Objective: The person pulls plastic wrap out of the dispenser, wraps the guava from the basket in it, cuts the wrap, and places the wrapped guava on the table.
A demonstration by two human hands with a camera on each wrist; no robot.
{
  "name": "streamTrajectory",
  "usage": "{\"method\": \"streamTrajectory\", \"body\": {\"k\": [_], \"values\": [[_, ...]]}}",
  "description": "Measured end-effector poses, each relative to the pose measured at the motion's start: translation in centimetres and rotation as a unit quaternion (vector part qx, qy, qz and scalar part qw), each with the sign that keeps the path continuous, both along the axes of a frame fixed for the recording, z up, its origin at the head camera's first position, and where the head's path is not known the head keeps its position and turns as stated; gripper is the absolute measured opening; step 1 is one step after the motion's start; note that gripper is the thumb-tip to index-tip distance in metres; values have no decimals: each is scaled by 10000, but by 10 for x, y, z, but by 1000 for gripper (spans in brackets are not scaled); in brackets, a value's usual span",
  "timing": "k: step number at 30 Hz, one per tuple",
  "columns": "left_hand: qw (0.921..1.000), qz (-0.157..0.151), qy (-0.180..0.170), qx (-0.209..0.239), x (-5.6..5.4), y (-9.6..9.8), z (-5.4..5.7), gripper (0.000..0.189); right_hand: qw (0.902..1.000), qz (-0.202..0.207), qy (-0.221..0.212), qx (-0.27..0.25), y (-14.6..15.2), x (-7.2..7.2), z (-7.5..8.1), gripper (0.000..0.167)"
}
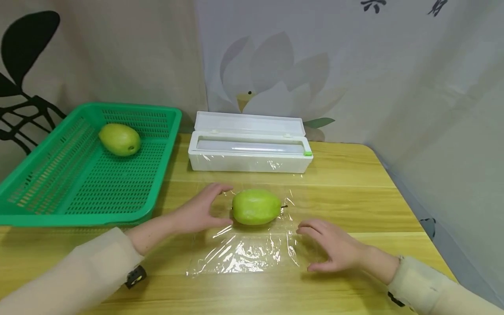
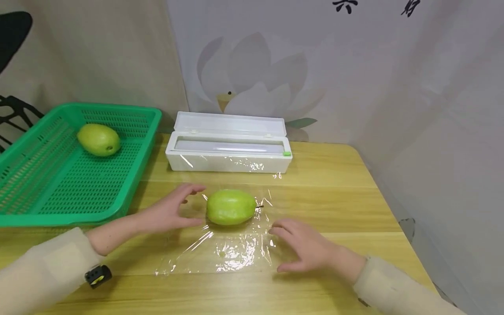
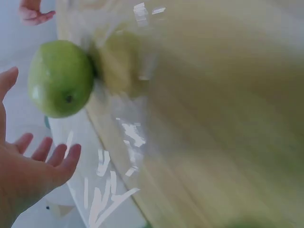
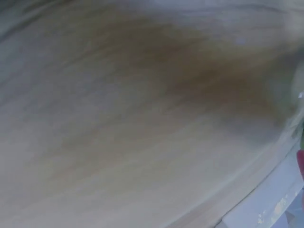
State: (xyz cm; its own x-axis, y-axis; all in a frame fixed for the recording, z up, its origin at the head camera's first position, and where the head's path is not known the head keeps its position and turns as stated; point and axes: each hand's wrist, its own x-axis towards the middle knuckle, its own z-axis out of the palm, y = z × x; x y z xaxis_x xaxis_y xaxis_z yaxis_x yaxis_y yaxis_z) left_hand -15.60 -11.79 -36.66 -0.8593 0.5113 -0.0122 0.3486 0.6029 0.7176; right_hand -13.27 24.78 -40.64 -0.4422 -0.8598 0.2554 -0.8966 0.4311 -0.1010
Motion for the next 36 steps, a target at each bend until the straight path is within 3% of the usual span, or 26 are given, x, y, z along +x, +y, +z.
{"method": "streamTrajectory", "body": {"k": [3, 8, 14, 19, 23, 28, 36], "values": [[9996, -215, 22, -192, 9, -14, -6, 66, 9999, 96, -60, -49, 1, -1, -3, 74], [9958, -821, -19, -414, 21, -35, -17, 52, 9994, 267, -208, 88, 3, -2, -4, 63], [9883, -1473, -130, -376, 33, -48, -29, 36, 9981, 360, -231, 455, 11, 2, -1, 54], [9768, -1797, 476, -1063, 42, -49, -38, 37, 9974, 491, -289, 450, 14, 1, 1, 32], [9695, -1952, 856, -1208, 42, -50, -42, 31, 9966, 743, -101, 327, 13, -1, 1, 14], [9717, -2097, 745, -794, 39, -52, -40, 16, 9953, 896, 176, 313, 11, 0, 3, 12], [9732, -2201, 398, -528, 34, -56, -36, 13, 9928, 773, 600, 694, 6, 7, 6, 12]]}}
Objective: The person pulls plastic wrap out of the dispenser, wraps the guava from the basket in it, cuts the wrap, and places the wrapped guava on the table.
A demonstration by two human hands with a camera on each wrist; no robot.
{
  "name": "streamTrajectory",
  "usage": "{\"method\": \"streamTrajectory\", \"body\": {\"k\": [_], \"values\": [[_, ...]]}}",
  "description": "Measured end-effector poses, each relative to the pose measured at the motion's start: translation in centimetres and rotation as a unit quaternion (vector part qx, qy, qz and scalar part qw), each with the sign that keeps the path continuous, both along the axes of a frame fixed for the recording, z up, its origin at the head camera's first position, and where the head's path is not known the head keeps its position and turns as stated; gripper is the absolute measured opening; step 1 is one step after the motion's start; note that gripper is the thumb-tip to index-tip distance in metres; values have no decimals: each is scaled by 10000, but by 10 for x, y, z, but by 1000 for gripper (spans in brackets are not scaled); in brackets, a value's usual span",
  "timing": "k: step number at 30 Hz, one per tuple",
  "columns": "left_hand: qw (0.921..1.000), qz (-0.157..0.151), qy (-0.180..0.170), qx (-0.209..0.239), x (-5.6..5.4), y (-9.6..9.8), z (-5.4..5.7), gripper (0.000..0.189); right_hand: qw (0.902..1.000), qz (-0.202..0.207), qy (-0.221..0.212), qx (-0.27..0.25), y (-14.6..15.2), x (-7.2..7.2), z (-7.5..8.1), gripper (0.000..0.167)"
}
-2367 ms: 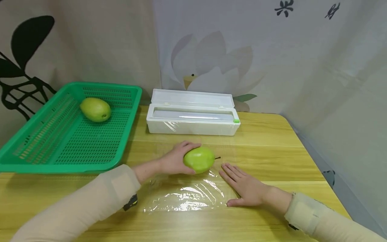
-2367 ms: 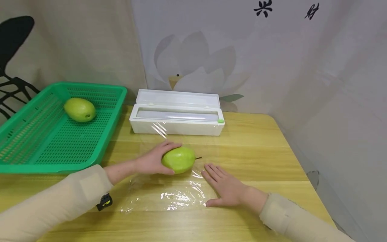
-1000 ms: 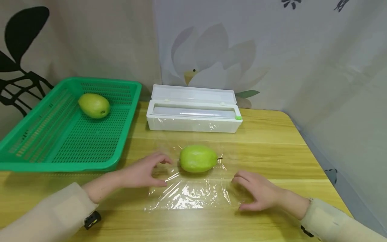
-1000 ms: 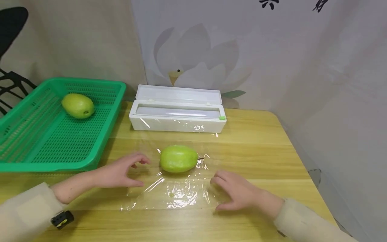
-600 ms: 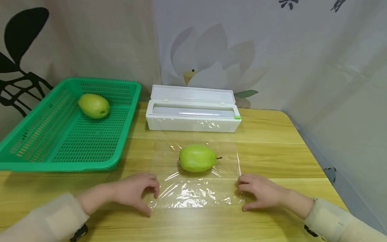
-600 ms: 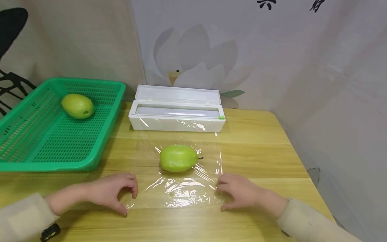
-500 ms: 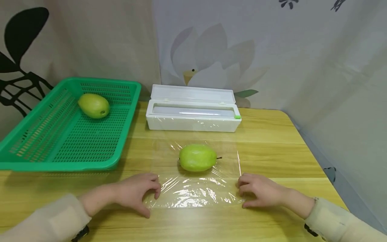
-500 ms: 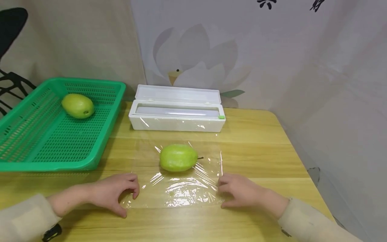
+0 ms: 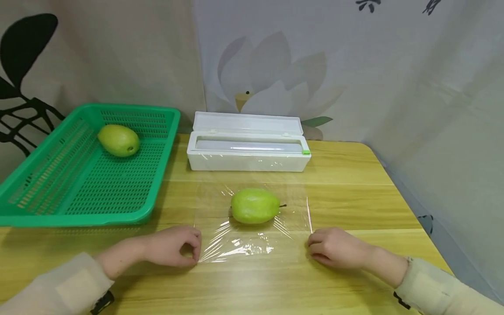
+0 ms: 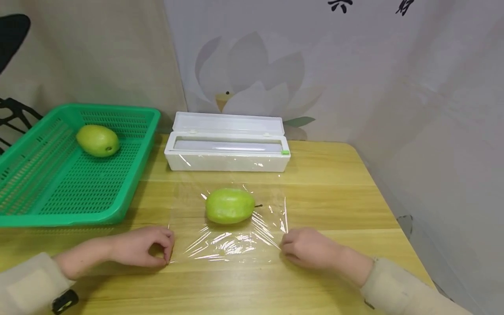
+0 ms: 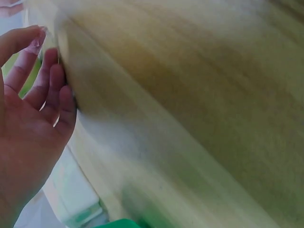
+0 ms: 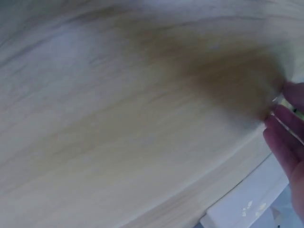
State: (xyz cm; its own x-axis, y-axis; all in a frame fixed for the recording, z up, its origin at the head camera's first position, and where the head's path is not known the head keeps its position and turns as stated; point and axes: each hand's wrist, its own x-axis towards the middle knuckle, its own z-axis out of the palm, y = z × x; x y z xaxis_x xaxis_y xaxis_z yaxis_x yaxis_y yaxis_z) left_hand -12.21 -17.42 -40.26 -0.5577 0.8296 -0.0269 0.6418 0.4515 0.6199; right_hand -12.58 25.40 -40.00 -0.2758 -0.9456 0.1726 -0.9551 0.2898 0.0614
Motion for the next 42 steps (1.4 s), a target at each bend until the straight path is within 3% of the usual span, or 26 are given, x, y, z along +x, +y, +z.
{"method": "streamTrajectory", "body": {"k": [4, 9, 15, 21, 28, 33, 38, 42], "values": [[9995, 22, -218, 210, 0, -3, 4, 12, 9999, -68, -22, 121, -3, 1, 4, 15], [9982, 314, -437, 273, 1, -6, 16, 9, 9933, -529, -1021, 112, -2, -1, 18, 11], [9961, 743, 37, 481, -3, -6, 34, 9, 9832, -895, -1589, 17, 0, -8, 36, 12], [9861, 1031, 621, 1146, -5, -4, 36, 12, 9803, -1161, -1576, -267, 2, -17, 44, 14], [9659, 1600, 1135, 1689, -5, 1, 33, 18, 9766, -1517, -1398, -610, 7, -28, 51, 18], [9515, 2090, 1353, 1808, -6, 5, 31, 18, 9723, -1701, -1406, -768, 8, -34, 57, 17], [9296, 2788, 1541, 1855, -7, 13, 30, 12, 9641, -1993, -1455, -981, 6, -39, 61, 15], [9078, 3442, 1496, 1873, -9, 23, 30, 9, 9483, -2408, -1752, -1093, 3, -43, 62, 14]]}}
